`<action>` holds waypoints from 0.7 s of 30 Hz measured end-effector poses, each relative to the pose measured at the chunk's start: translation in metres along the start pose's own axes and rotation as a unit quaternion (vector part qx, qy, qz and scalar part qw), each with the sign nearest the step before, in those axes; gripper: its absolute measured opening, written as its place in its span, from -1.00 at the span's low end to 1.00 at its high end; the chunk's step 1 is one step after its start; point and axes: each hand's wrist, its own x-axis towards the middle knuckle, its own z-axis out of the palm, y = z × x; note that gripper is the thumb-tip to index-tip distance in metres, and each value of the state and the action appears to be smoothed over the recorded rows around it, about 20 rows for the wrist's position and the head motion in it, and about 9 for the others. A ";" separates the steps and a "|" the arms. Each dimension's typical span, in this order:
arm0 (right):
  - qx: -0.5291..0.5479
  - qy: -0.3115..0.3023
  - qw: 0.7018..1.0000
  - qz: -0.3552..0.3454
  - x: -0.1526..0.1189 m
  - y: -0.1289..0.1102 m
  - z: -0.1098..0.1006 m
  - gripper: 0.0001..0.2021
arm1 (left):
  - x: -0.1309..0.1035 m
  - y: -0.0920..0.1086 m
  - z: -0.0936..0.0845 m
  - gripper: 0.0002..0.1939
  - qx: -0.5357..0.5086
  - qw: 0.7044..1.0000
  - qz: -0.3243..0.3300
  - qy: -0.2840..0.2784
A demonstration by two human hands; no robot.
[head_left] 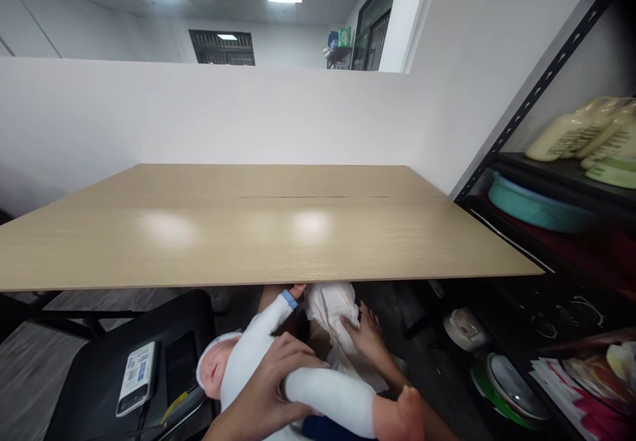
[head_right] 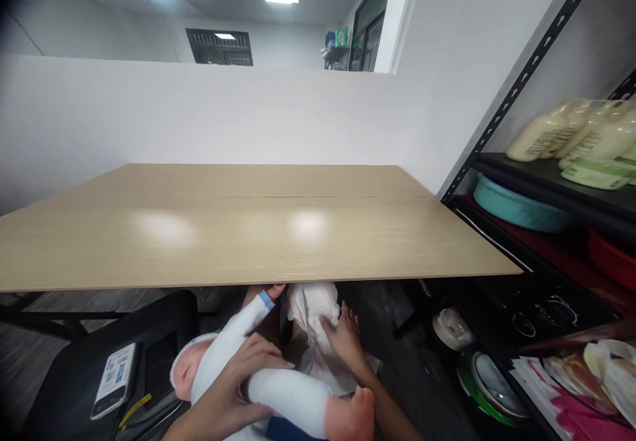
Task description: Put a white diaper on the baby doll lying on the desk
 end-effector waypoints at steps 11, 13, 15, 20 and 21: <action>-0.155 -0.149 0.941 -0.261 0.016 -0.027 0.017 -0.33 | 0.004 -0.008 0.014 -0.42 0.011 1.000 0.012 0.003; -0.176 -0.151 0.946 -0.225 0.024 -0.028 0.029 -0.33 | 0.005 -0.008 0.014 -0.41 0.011 1.000 0.006 -0.004; -0.184 -0.147 0.953 -0.193 0.029 -0.028 0.040 -0.33 | 0.005 -0.005 0.014 -0.44 0.013 1.000 -0.003 -0.011; -0.195 -0.132 0.962 -0.142 0.026 -0.031 0.058 -0.33 | 0.007 -0.003 0.016 -0.44 0.014 1.000 -0.014 -0.020; -0.196 -0.126 0.963 -0.135 0.024 -0.032 0.060 -0.34 | 0.007 -0.004 0.016 -0.43 0.014 1.000 -0.015 -0.021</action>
